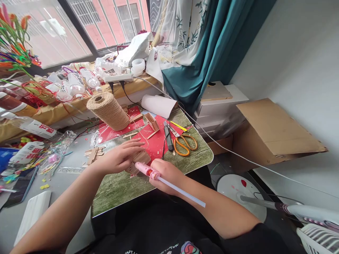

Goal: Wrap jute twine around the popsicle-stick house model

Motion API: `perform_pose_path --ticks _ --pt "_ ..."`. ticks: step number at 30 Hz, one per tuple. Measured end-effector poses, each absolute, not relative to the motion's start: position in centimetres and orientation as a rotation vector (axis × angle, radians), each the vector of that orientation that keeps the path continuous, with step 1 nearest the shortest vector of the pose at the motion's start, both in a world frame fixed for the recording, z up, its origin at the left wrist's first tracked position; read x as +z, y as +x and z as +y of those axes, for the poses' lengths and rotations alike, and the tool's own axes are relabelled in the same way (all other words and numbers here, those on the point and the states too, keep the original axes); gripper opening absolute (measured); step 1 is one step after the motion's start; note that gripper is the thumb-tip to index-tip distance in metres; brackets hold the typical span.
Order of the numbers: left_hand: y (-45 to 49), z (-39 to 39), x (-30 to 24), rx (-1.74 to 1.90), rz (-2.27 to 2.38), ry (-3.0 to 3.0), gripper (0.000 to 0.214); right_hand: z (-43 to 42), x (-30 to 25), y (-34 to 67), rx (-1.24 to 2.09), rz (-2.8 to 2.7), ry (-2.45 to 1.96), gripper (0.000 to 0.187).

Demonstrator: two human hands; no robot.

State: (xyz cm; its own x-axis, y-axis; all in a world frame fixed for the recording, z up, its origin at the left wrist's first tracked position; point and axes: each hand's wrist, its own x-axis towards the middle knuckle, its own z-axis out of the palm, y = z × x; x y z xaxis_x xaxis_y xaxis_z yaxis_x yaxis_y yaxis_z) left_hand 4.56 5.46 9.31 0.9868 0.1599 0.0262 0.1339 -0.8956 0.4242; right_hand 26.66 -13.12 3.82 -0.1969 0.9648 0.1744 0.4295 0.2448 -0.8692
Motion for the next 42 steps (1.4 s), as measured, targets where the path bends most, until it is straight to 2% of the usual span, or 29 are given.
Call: perform_pose_path --ticks 42 --pt "4.71 5.25 9.48 0.110 0.220 2.705 0.078 -13.71 3.89 27.27 0.879 -1.577 -1.481 0.028"
